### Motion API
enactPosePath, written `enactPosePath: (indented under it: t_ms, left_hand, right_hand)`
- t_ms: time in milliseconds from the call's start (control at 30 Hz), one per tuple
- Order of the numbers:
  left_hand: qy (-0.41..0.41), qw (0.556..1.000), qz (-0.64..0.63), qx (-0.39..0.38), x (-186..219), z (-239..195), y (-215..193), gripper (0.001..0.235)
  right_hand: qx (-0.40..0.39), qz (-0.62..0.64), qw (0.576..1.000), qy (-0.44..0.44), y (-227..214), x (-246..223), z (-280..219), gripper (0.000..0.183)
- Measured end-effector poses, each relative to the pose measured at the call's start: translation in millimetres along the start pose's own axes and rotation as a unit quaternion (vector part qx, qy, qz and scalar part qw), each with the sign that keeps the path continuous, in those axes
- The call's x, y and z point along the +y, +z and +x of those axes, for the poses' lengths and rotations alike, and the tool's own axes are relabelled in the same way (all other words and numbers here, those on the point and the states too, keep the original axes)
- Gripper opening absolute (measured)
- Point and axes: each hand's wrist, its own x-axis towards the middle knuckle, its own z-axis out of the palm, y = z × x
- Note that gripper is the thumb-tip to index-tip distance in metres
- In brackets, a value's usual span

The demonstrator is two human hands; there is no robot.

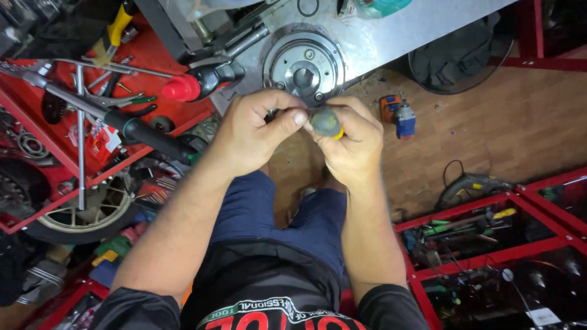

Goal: Cleaning and assembling a motorcycle engine component using a rag, cleaning spray, and a screwdriver.

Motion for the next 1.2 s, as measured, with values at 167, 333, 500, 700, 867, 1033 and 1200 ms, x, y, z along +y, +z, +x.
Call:
enactPosePath:
  t_ms: [167,333,500,700,867,1033,1200]
  left_hand:
    - [-0.007,0.996,-0.082,0.016,-27.0,-3.6,-1.7,0.014]
    - [-0.012,0.990,-0.114,0.087,-40.5,-16.1,8.5,0.016]
    - [-0.047,0.946,-0.288,0.139,-41.4,-33.5,24.8,0.015]
    - [-0.055,0.864,-0.458,0.203,-48.2,-43.3,46.7,0.017]
    - [-0.056,0.849,-0.481,0.211,-63.0,-51.5,51.7,0.017]
    - [-0.049,0.847,-0.481,0.220,-70.0,-56.6,51.5,0.018]
    - [-0.049,0.841,-0.494,0.216,-70.3,-58.7,51.4,0.017]
  right_hand:
    - [0.047,-0.032,0.998,-0.023,-14.9,-0.2,4.8,0.037]
    - [0.125,-0.018,0.990,-0.058,-41.2,1.2,8.5,0.076]
    - [0.039,-0.074,0.992,-0.096,-47.7,-18.9,13.7,0.089]
    - [-0.018,-0.022,0.997,-0.069,-35.0,-41.7,34.2,0.013]
    - [-0.077,-0.062,0.990,-0.099,-17.3,-39.8,37.8,0.015]
    - [-0.095,-0.117,0.978,-0.145,-11.3,-39.8,39.1,0.011]
    - [-0.107,-0.149,0.965,-0.188,-8.1,-46.9,44.8,0.007]
